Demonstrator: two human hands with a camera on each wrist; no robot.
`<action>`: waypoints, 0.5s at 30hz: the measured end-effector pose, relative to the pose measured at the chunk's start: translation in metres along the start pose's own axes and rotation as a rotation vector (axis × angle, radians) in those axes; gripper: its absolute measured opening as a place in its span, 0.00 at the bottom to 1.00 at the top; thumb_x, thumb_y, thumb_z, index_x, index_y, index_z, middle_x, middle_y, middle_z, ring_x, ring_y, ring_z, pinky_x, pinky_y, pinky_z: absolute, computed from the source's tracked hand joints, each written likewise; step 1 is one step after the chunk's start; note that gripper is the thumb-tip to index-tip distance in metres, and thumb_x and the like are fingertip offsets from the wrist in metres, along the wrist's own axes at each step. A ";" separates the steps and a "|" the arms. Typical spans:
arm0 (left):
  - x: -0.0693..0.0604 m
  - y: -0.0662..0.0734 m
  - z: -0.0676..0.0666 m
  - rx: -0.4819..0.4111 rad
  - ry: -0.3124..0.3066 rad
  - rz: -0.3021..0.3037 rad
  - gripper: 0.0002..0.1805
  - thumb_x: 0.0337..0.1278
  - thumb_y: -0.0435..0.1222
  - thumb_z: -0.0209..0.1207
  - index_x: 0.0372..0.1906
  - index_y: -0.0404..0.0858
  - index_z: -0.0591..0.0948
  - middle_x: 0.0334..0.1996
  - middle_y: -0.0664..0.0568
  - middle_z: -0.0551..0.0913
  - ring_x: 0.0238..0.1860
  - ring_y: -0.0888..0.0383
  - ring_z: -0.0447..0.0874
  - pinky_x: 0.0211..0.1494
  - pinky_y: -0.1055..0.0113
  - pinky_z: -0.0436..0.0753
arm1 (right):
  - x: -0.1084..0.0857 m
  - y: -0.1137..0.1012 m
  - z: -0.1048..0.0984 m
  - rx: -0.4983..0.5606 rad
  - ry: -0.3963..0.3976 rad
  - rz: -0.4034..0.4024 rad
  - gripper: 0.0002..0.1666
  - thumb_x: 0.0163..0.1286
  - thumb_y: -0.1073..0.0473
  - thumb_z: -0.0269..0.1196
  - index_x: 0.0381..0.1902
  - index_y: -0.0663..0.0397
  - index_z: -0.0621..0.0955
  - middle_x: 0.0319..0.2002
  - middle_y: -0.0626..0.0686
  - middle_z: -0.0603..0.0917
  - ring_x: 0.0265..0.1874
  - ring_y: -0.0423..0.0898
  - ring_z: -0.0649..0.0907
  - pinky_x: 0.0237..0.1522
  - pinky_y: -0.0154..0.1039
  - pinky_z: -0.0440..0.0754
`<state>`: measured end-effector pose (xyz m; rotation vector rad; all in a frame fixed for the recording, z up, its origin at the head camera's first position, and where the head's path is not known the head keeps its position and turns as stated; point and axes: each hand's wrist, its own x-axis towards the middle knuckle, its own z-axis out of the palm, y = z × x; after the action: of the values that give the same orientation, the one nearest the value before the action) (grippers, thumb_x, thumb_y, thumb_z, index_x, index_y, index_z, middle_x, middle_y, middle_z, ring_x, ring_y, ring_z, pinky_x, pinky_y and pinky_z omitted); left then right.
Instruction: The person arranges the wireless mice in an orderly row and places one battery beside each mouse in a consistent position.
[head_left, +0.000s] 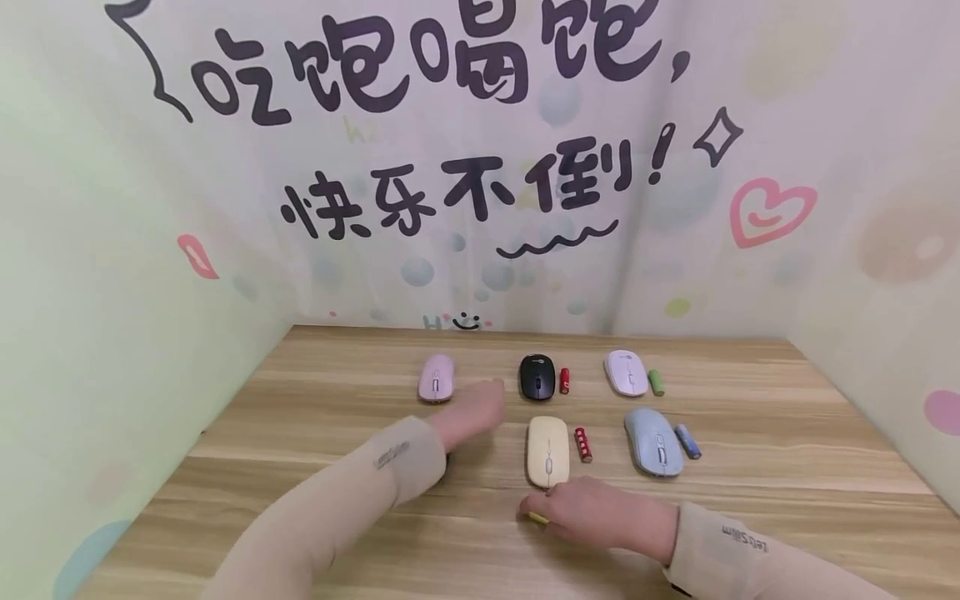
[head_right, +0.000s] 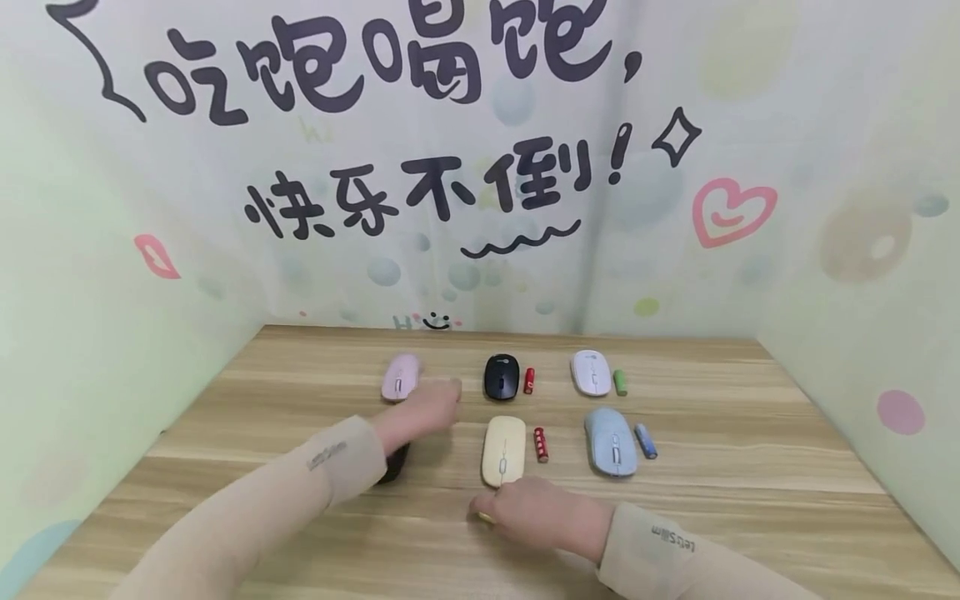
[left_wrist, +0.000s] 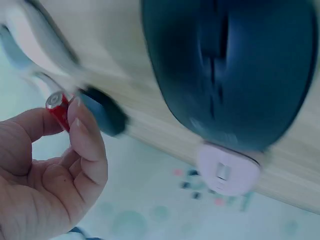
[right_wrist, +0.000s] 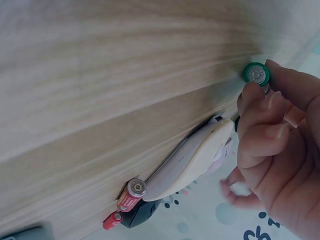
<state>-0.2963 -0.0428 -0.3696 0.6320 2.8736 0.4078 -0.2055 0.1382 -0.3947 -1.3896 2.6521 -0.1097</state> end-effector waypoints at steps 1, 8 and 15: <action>0.010 -0.002 -0.002 0.039 0.016 -0.015 0.08 0.49 0.26 0.51 0.37 0.32 0.75 0.23 0.50 0.72 0.22 0.58 0.67 0.25 0.68 0.70 | 0.000 0.000 0.000 -0.002 0.002 0.000 0.19 0.60 0.59 0.61 0.50 0.40 0.75 0.23 0.45 0.80 0.17 0.34 0.75 0.20 0.27 0.69; 0.066 -0.027 0.008 -0.022 0.010 -0.202 0.14 0.47 0.23 0.54 0.43 0.30 0.75 0.38 0.43 0.78 0.35 0.51 0.76 0.40 0.63 0.76 | 0.001 0.000 0.002 -0.033 0.017 -0.005 0.18 0.60 0.58 0.62 0.48 0.40 0.75 0.22 0.44 0.80 0.18 0.34 0.75 0.21 0.26 0.70; 0.110 -0.060 0.043 0.061 0.086 -0.197 0.09 0.48 0.24 0.53 0.37 0.30 0.78 0.38 0.42 0.80 0.38 0.50 0.79 0.45 0.61 0.77 | 0.001 0.000 0.001 0.000 -0.013 0.017 0.18 0.60 0.58 0.62 0.49 0.39 0.75 0.26 0.44 0.81 0.21 0.33 0.77 0.24 0.28 0.72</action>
<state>-0.4084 -0.0375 -0.4395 0.3423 3.0037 0.3267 -0.2062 0.1371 -0.3960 -1.3622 2.6526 -0.0982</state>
